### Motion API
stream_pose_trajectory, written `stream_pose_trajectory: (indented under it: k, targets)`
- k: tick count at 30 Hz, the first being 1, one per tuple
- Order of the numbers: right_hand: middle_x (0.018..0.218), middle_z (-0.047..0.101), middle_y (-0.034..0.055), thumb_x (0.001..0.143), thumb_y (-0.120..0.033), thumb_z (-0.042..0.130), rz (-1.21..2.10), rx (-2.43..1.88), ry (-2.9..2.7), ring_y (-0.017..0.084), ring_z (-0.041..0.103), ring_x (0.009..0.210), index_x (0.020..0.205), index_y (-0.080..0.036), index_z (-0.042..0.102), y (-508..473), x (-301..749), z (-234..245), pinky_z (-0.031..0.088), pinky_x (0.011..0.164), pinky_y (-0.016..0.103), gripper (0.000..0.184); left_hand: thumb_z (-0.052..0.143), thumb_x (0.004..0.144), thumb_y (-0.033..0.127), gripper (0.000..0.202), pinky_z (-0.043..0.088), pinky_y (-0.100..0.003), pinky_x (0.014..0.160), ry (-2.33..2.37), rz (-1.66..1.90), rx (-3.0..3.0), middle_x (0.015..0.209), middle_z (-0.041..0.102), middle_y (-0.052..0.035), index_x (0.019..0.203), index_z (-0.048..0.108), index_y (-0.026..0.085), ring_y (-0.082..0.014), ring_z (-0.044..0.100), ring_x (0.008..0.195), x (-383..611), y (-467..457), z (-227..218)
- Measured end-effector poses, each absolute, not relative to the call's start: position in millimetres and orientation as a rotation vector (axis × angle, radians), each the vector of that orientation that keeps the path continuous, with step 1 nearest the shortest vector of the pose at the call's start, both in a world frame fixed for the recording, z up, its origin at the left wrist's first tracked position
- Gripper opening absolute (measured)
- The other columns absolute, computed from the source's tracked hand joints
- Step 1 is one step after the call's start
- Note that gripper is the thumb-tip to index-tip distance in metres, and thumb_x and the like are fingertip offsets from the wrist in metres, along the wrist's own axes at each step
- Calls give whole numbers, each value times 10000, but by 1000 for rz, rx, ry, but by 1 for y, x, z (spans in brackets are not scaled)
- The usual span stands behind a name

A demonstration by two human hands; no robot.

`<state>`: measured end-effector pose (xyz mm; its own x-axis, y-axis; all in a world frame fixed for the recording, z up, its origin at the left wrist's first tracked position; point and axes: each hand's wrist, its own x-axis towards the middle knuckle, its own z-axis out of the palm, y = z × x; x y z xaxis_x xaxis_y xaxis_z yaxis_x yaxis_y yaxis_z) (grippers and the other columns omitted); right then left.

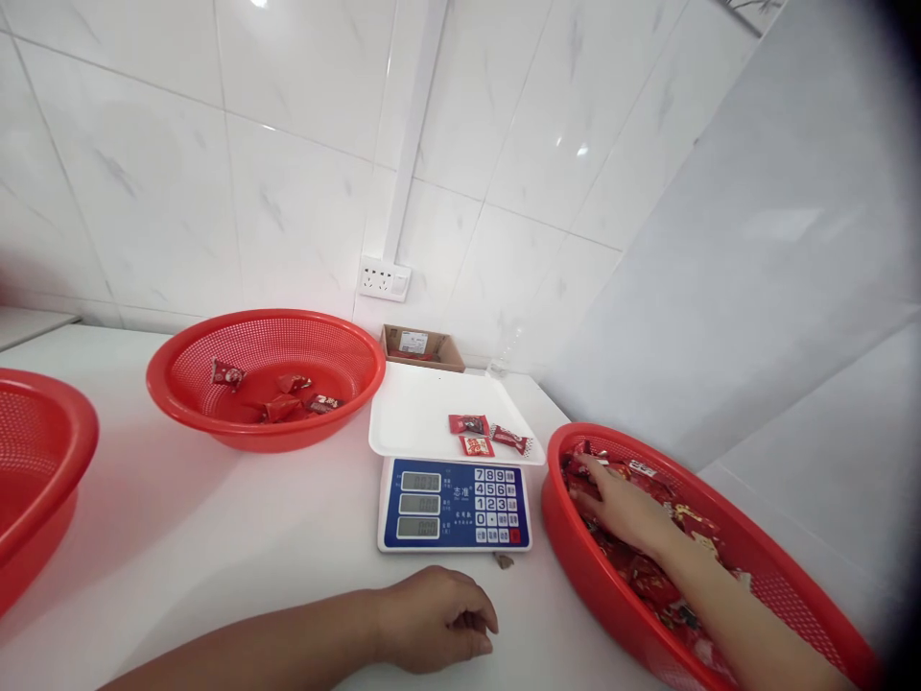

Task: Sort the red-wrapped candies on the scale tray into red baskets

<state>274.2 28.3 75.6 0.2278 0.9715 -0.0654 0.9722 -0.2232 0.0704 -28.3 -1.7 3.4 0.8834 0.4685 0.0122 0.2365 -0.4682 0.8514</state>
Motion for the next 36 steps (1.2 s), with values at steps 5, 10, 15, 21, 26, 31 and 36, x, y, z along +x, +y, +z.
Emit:
stream_pose_trajectory:
  k: [5, 10, 15, 21, 26, 31, 36]
  targets:
    - [1322, 487, 149, 851, -360, 399, -133, 2334, 1901, 326, 528, 1119, 1419, -150, 205, 26, 271, 75, 425, 868, 446, 636, 541, 769, 305, 267, 467, -216, 708, 525, 280, 2065, 922, 630, -38, 1000, 642, 216, -135, 577, 765, -28, -2, 4]
    - [1415, 351, 163, 800, -308, 475, -166, 2317, 1944, 330, 515, 1131, 1412, -181, 234, 25, 272, 71, 414, 883, 441, 670, 542, 766, 309, 268, 463, -202, 689, 528, 286, 2058, 915, 627, -35, 996, 643, 215, -124, 569, 743, -28, -1, 4]
    - [1249, 551, 160, 780, -269, 496, -240, 2322, 1989, 286, 538, 1108, 1323, -113, 376, 30, 277, 65, 410, 896, 373, 578, 551, 760, 312, 271, 462, -205, 700, 515, 283, 2048, 920, 625, -29, 998, 645, 225, -127, 571, 761, -28, 0, 3]
    - [992, 683, 84, 766, -291, 529, -275, 2383, 2013, 243, 631, 891, 1035, -193, 579, 33, 282, 68, 447, 763, 318, 290, 549, 762, 304, 266, 464, -207, 695, 517, 281, 2042, 914, 627, -33, 995, 645, 219, -130, 573, 759, -28, 0, 3]
    - [766, 689, 36, 793, -321, 471, -245, 2418, 2036, 203, 634, 709, 801, -213, 592, 33, 279, 70, 442, 631, 288, 163, 545, 770, 313, 267, 464, -207, 696, 509, 288, 2054, 914, 625, -38, 998, 640, 214, -129, 573, 754, -29, -1, 3]
    - [691, 661, 29, 857, -331, 342, -193, 2385, 2096, 192, 617, 689, 635, -218, 547, 37, 281, 71, 451, 635, 286, 322, 543, 769, 317, 269, 466, -210, 700, 521, 279, 2046, 923, 624, -41, 997, 642, 213, -135, 575, 765, -29, -1, 4]
    - [994, 684, 48, 781, -122, 399, -134, 2384, 2053, 197, 625, 921, 938, -212, 622, 34, 290, 67, 447, 805, 285, 286, 542, 768, 307, 271, 464, -203, 697, 517, 284, 2049, 915, 626, -40, 1000, 643, 209, -130, 575, 754, -28, 0, 5]
